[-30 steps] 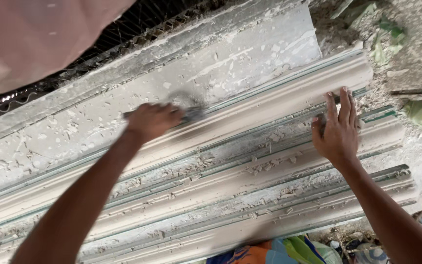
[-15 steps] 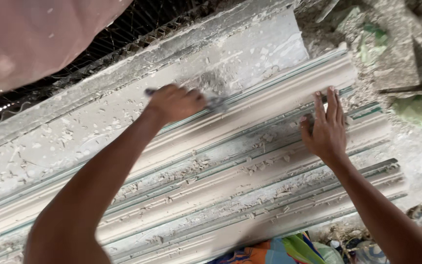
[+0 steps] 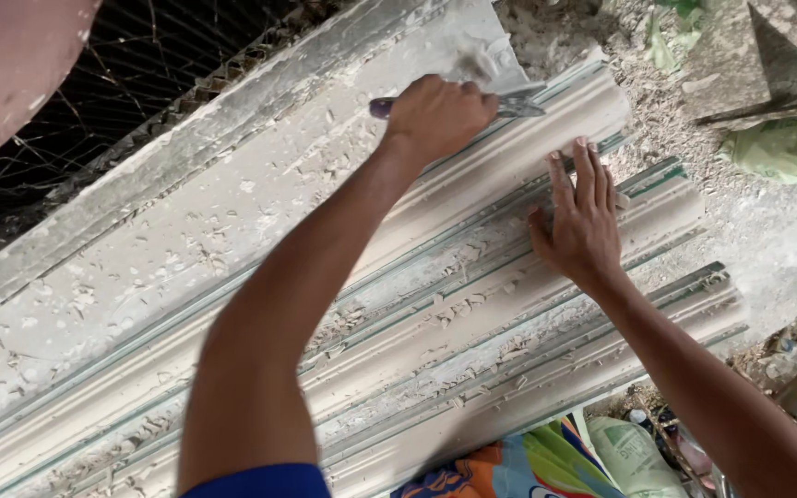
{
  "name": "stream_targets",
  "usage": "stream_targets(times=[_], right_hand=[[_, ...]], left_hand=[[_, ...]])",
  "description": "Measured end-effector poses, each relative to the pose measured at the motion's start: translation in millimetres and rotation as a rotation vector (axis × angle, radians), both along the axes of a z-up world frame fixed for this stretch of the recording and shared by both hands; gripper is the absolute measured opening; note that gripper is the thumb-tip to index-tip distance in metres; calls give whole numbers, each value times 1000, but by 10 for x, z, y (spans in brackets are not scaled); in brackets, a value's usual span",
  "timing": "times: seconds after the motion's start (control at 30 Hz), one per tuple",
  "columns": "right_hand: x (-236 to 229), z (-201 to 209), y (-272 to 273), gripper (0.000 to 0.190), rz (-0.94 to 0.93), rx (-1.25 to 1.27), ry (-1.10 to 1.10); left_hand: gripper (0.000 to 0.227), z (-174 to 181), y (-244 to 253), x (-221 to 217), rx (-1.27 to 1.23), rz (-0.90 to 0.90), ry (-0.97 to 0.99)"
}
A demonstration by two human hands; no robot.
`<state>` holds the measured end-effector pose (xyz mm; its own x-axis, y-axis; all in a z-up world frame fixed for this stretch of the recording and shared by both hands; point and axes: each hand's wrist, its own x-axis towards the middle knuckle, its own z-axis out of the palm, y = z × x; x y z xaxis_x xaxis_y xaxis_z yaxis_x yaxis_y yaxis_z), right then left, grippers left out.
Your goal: The person uses a small scraper to remove dried white residue from the grooves of several long white mouldings laid on a workbench. The person repeatedly scrapes along the length of each piece, clearing debris from the channels.
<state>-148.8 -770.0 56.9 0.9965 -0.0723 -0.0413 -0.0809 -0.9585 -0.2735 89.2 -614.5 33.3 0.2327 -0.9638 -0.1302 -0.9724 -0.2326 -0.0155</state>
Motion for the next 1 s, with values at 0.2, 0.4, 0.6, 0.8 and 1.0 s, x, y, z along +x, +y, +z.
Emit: stream_targets(times=[0.2,0.4,0.6,0.8,1.0], right_hand=[[36,2,-1,75,-14,18,67],[-10,-29,-45,72,6,26,-16],[26,55,-50,69,-31,62,9],[-5,17,-55,61,-33,77,-71],[-63,-222,-101,55,-18,46,-252]], left_hand=[[19,237,549,-139,98,38,-53],[38,-211,-1210,10,30,171,-71],[48,405,-533,-96,-32,286,4],[40,460,1329,-2026,-415,941,377],[38,733,2328,-4232,-672,1636,837]])
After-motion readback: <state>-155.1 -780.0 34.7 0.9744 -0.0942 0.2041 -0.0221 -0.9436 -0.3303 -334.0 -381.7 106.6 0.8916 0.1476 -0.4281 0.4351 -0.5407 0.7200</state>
